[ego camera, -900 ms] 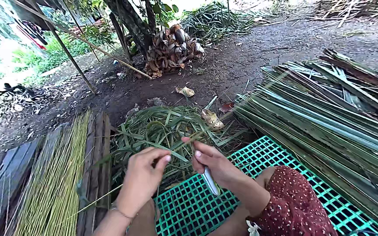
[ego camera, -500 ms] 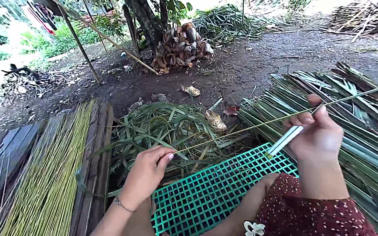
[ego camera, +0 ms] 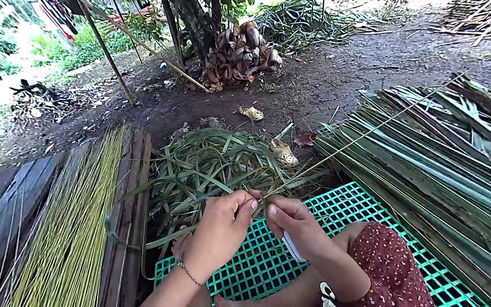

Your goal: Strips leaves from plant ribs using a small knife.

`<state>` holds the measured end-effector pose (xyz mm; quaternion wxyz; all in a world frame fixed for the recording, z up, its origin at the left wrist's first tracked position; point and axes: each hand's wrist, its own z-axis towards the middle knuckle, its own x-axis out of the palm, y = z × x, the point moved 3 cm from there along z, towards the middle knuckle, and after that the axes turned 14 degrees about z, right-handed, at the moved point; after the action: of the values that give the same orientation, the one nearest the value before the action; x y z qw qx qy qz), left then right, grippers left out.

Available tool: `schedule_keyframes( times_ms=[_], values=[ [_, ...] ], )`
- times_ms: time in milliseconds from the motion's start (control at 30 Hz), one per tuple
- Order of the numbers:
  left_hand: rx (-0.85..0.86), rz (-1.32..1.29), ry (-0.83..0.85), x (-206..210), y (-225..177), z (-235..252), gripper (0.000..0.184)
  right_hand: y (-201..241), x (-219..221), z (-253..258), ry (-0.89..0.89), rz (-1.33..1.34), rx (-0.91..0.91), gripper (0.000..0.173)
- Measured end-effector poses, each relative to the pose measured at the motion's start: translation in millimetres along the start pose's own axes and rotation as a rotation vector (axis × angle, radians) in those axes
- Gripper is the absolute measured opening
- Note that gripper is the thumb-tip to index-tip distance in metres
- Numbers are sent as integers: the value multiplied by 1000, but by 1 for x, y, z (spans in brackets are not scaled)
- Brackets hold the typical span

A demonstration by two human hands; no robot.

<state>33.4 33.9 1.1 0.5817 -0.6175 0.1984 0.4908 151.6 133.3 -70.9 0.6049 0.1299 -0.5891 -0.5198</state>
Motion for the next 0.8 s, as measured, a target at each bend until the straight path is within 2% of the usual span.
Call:
schedule_keyframes(
  times_ms=[133, 233, 400, 500, 567, 667, 700, 733, 800],
  values=[
    [59, 31, -38, -1, 0, -2, 24, 5, -6, 0, -40, -7, -128, 25],
    [64, 30, -64, -6, 5, -5, 24, 25, -35, 3, -206, -1, -214, 25],
    [44, 21, -50, -16, 17, -9, 23, 70, -85, 9, -473, -32, -322, 36],
    [34, 55, -56, -19, 23, -9, 23, 81, -98, 12, -562, 17, -375, 38],
    [31, 92, -72, -19, 24, -8, 23, 72, -90, 10, -492, 39, -310, 34],
    [36, 97, -68, -17, 22, -6, 23, 41, -57, 6, -198, 53, -94, 28],
    [39, 97, -63, -17, 21, -6, 23, 33, -46, 6, -118, 74, -38, 30],
    [41, 102, -58, -18, 23, -7, 23, 30, -41, 6, -86, 91, -14, 32],
    [50, 110, -51, -24, 30, -11, 24, 38, -53, 8, -175, 57, -79, 27]
  ],
)
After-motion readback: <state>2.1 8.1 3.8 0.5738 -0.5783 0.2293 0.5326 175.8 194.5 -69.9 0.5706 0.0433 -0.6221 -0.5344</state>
